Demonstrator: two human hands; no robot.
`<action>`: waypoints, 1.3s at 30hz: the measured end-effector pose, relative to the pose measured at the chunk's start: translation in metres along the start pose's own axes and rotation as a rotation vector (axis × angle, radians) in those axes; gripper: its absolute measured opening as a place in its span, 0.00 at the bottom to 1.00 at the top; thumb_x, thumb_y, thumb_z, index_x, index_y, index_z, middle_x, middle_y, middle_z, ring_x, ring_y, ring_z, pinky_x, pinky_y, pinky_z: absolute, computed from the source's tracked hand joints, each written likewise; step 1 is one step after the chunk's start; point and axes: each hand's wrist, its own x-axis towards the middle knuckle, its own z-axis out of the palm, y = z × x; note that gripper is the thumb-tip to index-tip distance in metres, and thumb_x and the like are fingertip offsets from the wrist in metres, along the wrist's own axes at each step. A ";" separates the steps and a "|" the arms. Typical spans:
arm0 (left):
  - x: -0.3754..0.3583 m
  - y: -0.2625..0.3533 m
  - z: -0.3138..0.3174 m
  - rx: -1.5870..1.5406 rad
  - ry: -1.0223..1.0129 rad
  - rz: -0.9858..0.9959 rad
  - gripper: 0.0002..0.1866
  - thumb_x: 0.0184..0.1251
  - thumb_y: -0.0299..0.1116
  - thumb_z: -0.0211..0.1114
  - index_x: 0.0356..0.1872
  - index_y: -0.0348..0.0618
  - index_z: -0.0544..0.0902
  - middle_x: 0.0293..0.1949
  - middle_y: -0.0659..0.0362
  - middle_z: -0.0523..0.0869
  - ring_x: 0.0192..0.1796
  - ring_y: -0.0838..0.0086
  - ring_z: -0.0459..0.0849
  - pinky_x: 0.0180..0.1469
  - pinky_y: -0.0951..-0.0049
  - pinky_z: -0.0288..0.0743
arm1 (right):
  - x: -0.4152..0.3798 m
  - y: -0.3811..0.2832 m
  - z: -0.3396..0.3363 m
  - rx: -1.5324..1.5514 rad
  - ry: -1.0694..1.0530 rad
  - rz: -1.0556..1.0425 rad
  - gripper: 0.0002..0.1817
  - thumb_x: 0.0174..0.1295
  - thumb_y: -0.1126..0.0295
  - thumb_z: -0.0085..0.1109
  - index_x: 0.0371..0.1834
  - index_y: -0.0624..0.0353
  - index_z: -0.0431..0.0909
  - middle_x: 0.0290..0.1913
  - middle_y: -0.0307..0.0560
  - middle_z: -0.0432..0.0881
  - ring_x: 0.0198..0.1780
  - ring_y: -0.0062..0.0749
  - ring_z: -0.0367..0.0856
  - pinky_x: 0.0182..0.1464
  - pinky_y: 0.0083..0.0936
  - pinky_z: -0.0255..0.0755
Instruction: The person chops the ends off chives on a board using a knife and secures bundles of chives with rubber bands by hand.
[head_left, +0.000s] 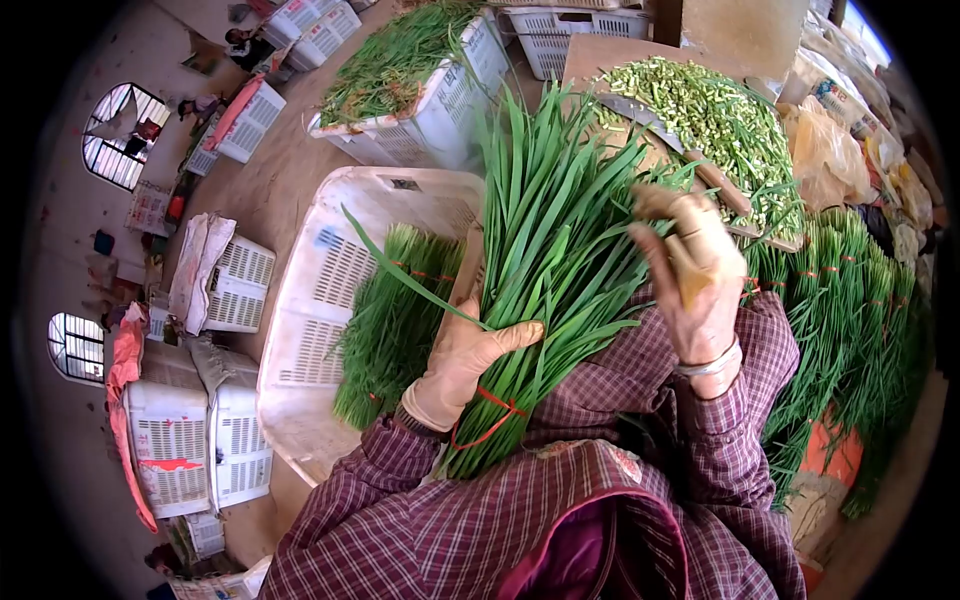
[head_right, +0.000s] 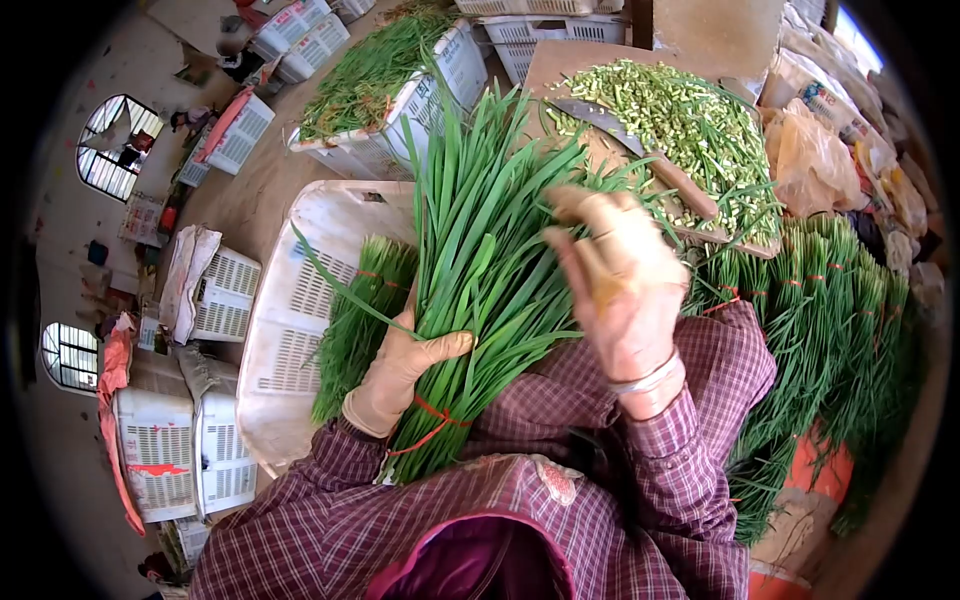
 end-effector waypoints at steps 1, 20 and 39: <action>0.000 0.004 0.003 0.001 -0.028 -0.026 0.35 0.61 0.30 0.79 0.69 0.39 0.73 0.55 0.59 0.85 0.54 0.75 0.84 0.60 0.73 0.79 | -0.002 -0.013 0.005 0.031 -0.128 0.013 0.12 0.62 0.68 0.69 0.48 0.50 0.85 0.38 0.40 0.84 0.40 0.35 0.85 0.40 0.30 0.81; -0.005 0.020 -0.001 0.004 -0.026 -0.113 0.37 0.58 0.31 0.80 0.69 0.39 0.73 0.58 0.57 0.85 0.59 0.72 0.83 0.66 0.68 0.74 | 0.017 -0.003 0.019 0.049 -0.105 -0.104 0.11 0.57 0.64 0.72 0.41 0.51 0.84 0.38 0.44 0.82 0.44 0.44 0.81 0.49 0.39 0.74; -0.044 0.012 -0.009 -0.095 0.323 0.034 0.21 0.65 0.29 0.75 0.57 0.38 0.81 0.48 0.62 0.87 0.49 0.76 0.85 0.58 0.72 0.78 | -0.047 0.033 0.012 0.040 -0.388 -0.117 0.17 0.63 0.53 0.66 0.51 0.47 0.86 0.43 0.42 0.83 0.51 0.41 0.80 0.69 0.45 0.65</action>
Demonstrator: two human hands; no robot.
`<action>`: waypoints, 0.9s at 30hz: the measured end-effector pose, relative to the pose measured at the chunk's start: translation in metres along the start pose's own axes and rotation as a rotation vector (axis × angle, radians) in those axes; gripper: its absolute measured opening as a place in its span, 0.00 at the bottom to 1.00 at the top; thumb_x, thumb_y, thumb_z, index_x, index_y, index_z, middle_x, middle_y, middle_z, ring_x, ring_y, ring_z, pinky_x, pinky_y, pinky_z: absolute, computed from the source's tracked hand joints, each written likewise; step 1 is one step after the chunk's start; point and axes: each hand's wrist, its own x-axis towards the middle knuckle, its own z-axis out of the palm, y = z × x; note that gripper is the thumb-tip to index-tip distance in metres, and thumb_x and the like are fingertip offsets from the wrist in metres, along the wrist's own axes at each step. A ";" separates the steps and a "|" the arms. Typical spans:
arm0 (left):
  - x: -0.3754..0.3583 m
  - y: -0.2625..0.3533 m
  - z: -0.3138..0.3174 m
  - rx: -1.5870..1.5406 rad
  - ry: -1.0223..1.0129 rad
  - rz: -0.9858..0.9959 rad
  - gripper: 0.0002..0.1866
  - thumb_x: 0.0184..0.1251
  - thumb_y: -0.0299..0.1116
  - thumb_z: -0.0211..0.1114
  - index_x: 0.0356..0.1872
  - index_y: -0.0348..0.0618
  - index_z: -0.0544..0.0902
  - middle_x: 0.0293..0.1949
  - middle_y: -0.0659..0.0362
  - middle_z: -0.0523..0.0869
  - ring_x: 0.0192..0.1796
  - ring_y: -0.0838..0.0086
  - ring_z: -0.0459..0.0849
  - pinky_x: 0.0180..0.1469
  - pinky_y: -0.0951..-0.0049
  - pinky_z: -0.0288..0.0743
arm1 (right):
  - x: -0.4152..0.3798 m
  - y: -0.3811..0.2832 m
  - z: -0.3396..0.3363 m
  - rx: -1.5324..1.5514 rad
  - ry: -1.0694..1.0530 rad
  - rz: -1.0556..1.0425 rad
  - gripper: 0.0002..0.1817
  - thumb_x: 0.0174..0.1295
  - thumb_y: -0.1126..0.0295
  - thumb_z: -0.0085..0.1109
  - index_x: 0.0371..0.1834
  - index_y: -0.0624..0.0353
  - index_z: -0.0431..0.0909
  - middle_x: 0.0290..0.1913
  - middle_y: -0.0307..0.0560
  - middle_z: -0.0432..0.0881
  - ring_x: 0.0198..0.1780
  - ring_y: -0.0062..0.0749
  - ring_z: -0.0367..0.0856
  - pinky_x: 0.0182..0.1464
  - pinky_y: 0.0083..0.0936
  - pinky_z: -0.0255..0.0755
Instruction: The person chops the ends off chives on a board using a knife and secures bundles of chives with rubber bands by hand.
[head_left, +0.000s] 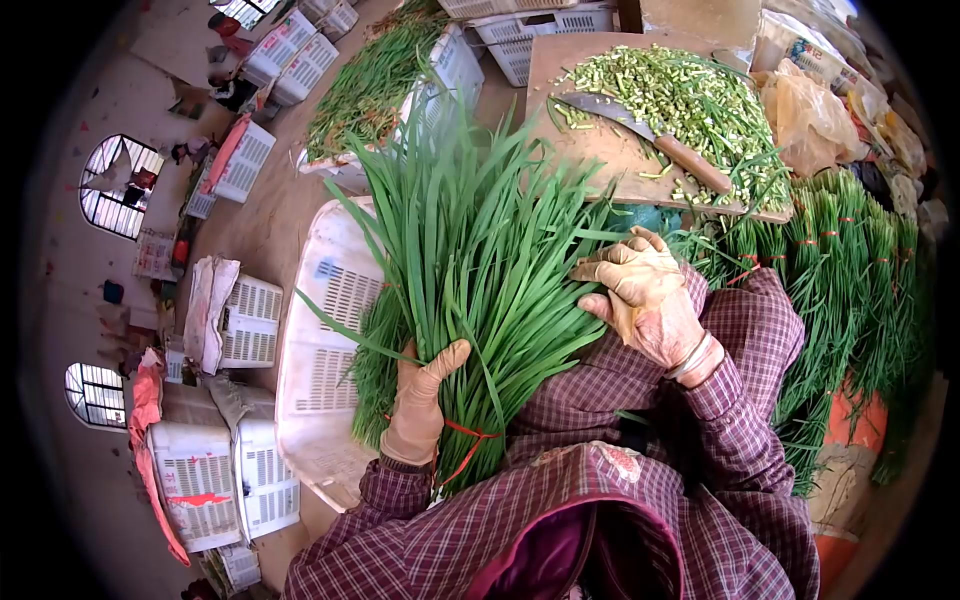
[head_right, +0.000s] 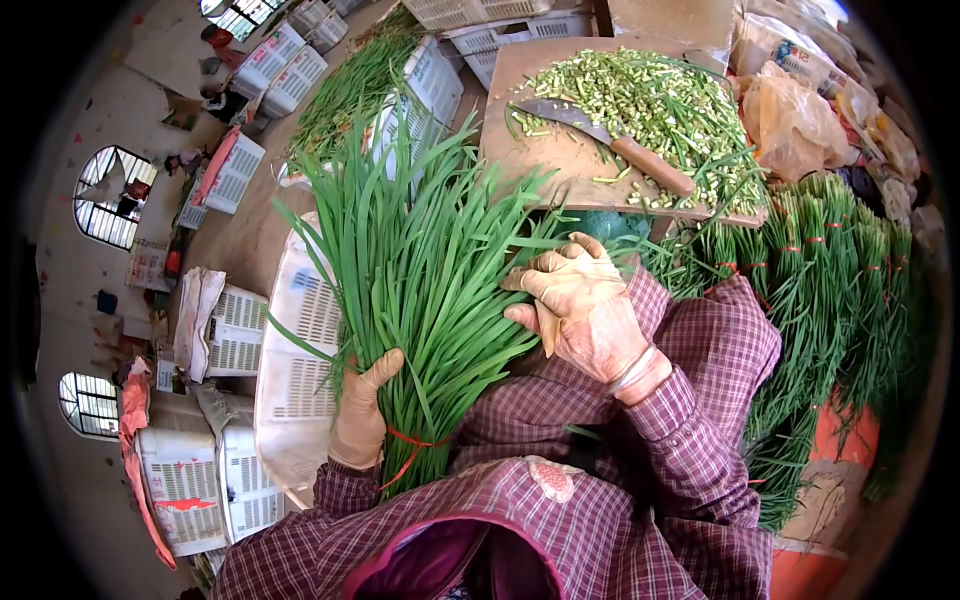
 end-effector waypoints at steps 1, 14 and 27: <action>0.000 0.000 0.000 0.000 -0.002 0.001 0.21 0.65 0.29 0.75 0.57 0.38 0.81 0.48 0.62 0.87 0.49 0.76 0.85 0.58 0.72 0.78 | 0.004 -0.002 -0.006 -0.003 0.024 0.009 0.17 0.62 0.54 0.67 0.50 0.47 0.86 0.45 0.42 0.84 0.52 0.42 0.80 0.69 0.45 0.65; 0.009 -0.029 -0.027 -0.199 0.017 -0.042 0.20 0.62 0.26 0.76 0.56 0.40 0.84 0.49 0.60 0.89 0.51 0.73 0.87 0.56 0.67 0.84 | 0.013 -0.039 0.035 0.109 -0.070 -0.113 0.10 0.64 0.54 0.64 0.35 0.47 0.81 0.33 0.41 0.79 0.47 0.40 0.80 0.69 0.44 0.65; 0.005 -0.029 -0.022 -0.336 0.008 -0.146 0.22 0.65 0.32 0.74 0.59 0.44 0.83 0.52 0.61 0.88 0.52 0.72 0.86 0.57 0.66 0.84 | -0.001 -0.045 0.033 0.290 0.100 0.070 0.09 0.59 0.67 0.70 0.42 0.53 0.85 0.29 0.44 0.82 0.37 0.44 0.83 0.53 0.42 0.76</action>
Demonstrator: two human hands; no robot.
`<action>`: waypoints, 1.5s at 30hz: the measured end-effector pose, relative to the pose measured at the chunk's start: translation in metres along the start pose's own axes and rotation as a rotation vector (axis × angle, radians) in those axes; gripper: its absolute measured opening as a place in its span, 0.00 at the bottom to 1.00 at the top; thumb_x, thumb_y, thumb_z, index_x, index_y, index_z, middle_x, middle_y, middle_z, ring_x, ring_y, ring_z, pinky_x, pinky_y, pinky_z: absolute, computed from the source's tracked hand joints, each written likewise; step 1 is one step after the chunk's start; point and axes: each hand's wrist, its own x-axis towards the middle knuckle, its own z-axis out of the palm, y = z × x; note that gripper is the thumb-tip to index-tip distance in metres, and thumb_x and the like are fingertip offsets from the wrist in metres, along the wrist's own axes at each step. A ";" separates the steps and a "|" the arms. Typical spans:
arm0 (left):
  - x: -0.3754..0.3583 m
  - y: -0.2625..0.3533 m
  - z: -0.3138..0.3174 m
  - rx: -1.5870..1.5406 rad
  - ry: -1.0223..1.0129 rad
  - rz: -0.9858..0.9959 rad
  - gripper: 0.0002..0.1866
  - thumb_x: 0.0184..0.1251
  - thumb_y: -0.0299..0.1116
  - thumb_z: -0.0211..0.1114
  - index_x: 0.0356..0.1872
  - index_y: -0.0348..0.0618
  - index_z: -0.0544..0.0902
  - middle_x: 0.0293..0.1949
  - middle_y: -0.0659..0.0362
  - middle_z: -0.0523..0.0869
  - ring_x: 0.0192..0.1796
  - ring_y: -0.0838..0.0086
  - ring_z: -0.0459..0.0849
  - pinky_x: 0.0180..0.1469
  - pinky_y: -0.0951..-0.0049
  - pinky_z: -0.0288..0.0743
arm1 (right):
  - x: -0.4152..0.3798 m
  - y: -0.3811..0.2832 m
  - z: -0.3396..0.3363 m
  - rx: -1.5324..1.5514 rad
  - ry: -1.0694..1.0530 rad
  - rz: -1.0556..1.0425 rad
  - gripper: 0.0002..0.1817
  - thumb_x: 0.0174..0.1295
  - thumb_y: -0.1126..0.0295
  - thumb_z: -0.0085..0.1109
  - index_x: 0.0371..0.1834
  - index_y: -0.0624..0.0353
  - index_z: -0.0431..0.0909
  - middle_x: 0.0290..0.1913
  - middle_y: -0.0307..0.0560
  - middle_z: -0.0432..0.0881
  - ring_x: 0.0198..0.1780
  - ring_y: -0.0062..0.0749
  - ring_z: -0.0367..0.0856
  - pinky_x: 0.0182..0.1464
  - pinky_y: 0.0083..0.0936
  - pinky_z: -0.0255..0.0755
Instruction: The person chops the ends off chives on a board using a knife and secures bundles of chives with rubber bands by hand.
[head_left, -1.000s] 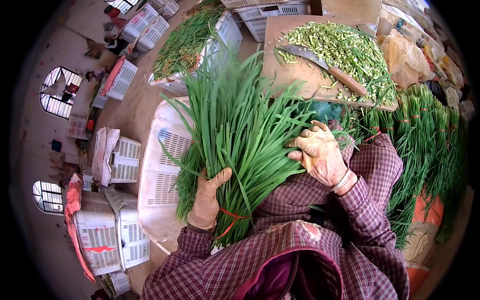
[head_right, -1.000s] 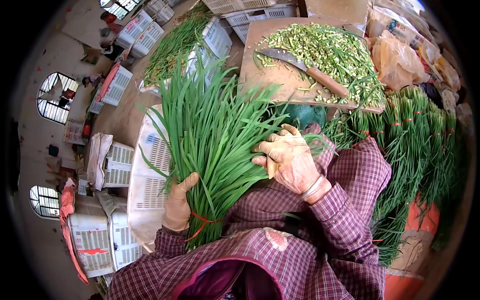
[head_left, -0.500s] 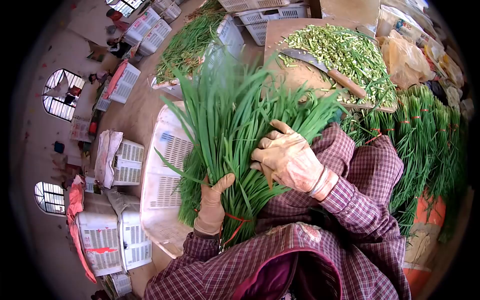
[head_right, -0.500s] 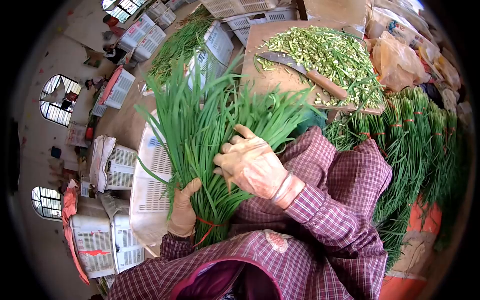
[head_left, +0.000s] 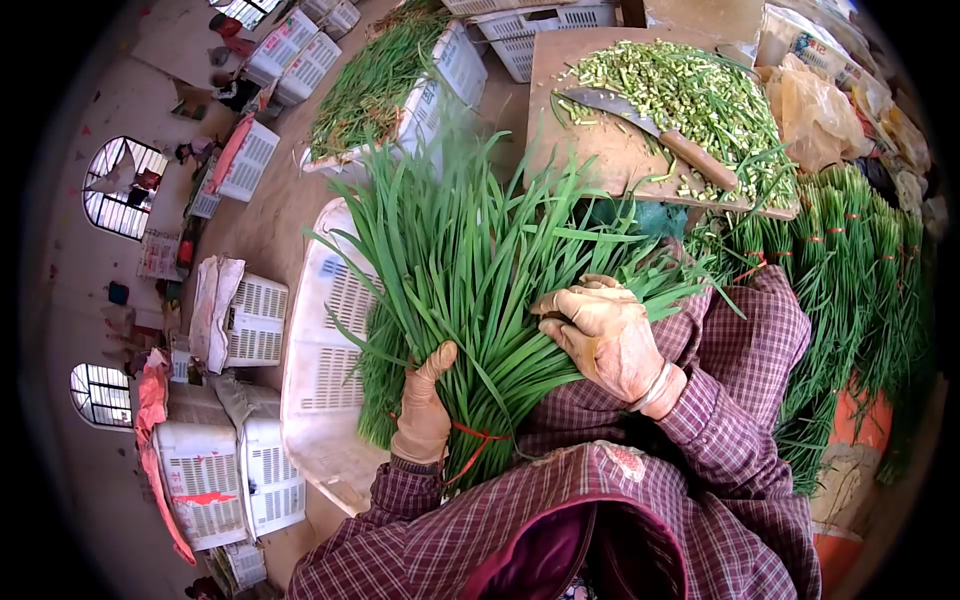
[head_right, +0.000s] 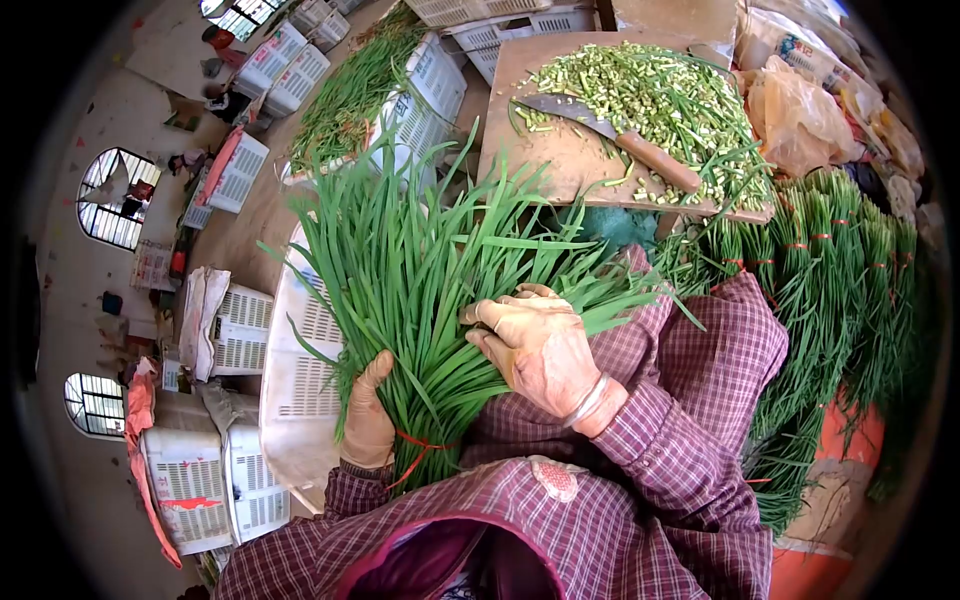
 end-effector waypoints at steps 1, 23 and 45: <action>0.001 -0.002 -0.004 0.005 -0.001 0.000 0.21 0.65 0.32 0.74 0.59 0.44 0.83 0.52 0.61 0.87 0.52 0.72 0.86 0.57 0.66 0.84 | 0.003 0.000 0.000 0.021 0.010 0.055 0.10 0.59 0.69 0.70 0.43 0.52 0.84 0.28 0.45 0.82 0.36 0.46 0.83 0.49 0.40 0.77; -0.003 -0.002 -0.002 0.106 -0.043 0.036 0.20 0.72 0.35 0.68 0.61 0.39 0.81 0.54 0.60 0.86 0.54 0.72 0.84 0.60 0.69 0.80 | 0.026 0.011 0.002 0.004 0.046 0.281 0.09 0.70 0.65 0.60 0.48 0.56 0.83 0.24 0.42 0.85 0.30 0.42 0.86 0.37 0.35 0.78; -0.009 -0.001 0.002 0.109 -0.021 0.080 0.24 0.68 0.37 0.73 0.62 0.40 0.80 0.55 0.60 0.86 0.55 0.72 0.84 0.62 0.67 0.79 | 0.042 0.026 0.015 0.158 0.079 0.369 0.12 0.65 0.63 0.62 0.30 0.59 0.87 0.31 0.44 0.86 0.31 0.41 0.86 0.39 0.35 0.78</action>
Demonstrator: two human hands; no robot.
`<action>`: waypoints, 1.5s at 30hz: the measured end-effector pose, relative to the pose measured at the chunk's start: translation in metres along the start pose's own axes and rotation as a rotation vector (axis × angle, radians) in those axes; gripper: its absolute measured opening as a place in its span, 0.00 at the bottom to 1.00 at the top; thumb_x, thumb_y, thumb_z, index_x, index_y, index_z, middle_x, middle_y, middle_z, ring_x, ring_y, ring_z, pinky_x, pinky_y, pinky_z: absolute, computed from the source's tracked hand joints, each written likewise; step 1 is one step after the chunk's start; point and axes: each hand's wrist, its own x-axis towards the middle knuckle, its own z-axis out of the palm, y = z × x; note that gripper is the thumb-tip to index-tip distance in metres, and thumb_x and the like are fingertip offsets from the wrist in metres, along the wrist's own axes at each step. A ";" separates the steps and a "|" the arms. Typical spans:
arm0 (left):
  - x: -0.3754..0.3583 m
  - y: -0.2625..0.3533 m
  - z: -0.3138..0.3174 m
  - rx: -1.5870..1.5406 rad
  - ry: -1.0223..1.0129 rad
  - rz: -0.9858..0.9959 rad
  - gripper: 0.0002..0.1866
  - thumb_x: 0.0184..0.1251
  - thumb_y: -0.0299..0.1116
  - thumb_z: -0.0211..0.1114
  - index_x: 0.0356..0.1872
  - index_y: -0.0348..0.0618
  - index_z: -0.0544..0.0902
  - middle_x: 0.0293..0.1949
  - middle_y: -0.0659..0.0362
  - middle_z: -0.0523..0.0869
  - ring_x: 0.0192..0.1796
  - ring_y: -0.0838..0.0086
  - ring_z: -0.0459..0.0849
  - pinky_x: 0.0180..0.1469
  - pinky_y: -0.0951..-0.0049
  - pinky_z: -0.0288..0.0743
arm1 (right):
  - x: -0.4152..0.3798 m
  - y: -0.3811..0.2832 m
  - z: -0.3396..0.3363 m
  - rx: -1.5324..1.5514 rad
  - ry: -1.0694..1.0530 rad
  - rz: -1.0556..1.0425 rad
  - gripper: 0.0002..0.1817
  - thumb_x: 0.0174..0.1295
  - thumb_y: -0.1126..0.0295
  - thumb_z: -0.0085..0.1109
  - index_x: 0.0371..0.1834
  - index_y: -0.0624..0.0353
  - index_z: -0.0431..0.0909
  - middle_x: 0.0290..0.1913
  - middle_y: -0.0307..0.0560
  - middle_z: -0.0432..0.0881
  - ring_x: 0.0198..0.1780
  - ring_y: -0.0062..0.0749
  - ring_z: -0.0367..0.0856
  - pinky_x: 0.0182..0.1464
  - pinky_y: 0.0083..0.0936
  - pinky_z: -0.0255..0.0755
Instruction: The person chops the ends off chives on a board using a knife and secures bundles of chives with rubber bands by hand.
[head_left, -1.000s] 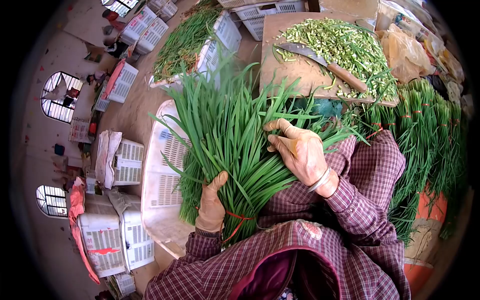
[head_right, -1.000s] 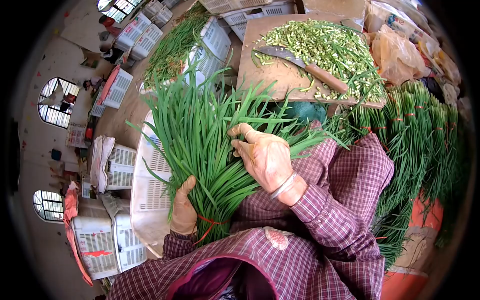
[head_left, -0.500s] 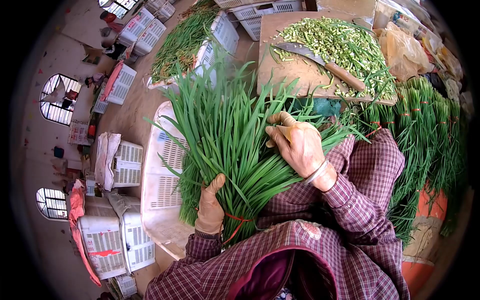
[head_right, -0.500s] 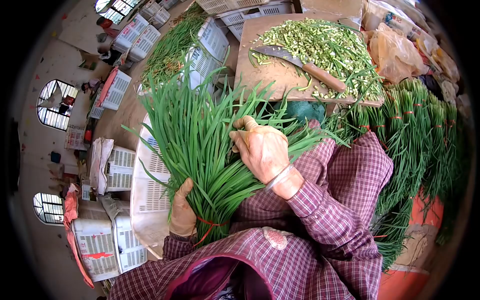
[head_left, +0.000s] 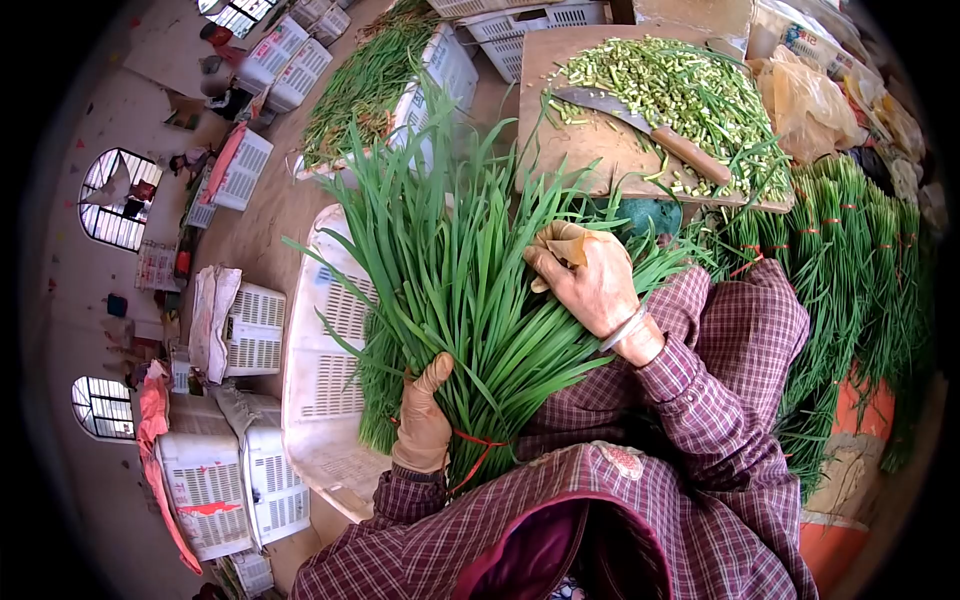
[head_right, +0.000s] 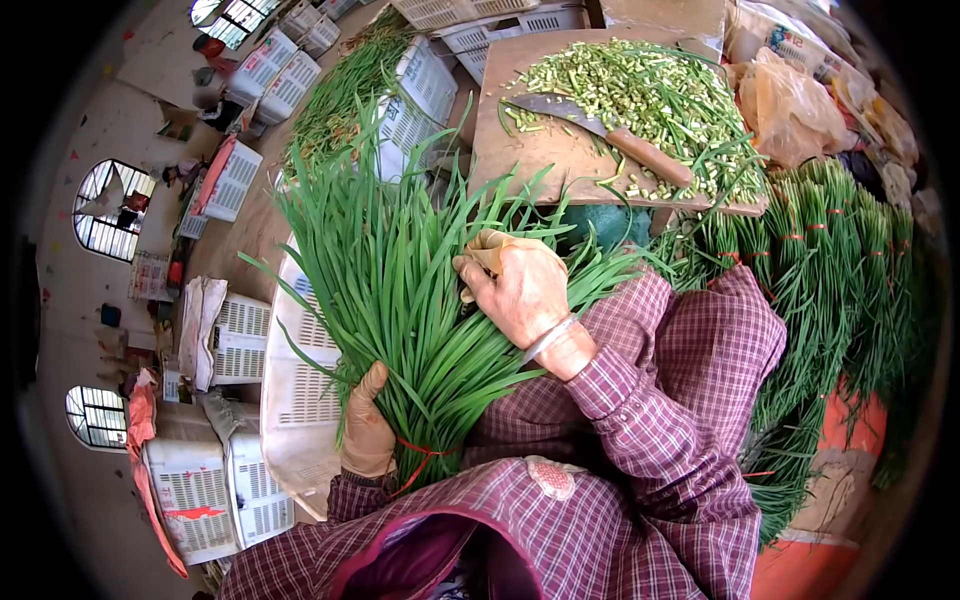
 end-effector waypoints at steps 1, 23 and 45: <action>0.000 0.000 0.002 -0.008 0.002 -0.006 0.24 0.69 0.37 0.72 0.62 0.40 0.81 0.55 0.61 0.86 0.55 0.72 0.84 0.62 0.67 0.79 | -0.001 0.000 0.000 0.001 -0.003 -0.003 0.12 0.65 0.63 0.62 0.30 0.59 0.87 0.31 0.44 0.86 0.31 0.41 0.86 0.39 0.35 0.78; -0.011 0.010 0.032 0.094 0.070 0.031 0.22 0.64 0.36 0.76 0.57 0.40 0.82 0.51 0.60 0.86 0.52 0.72 0.83 0.62 0.67 0.75 | 0.024 -0.058 -0.032 0.238 -0.119 -0.046 0.13 0.64 0.66 0.68 0.33 0.67 0.86 0.43 0.47 0.89 0.30 0.32 0.86 0.33 0.28 0.77; -0.006 0.004 0.023 0.143 0.029 0.059 0.20 0.68 0.35 0.73 0.58 0.40 0.82 0.51 0.61 0.86 0.52 0.74 0.83 0.61 0.69 0.77 | 0.036 -0.043 -0.018 0.418 0.102 -0.243 0.12 0.70 0.59 0.63 0.47 0.54 0.85 0.40 0.44 0.87 0.42 0.32 0.83 0.50 0.29 0.76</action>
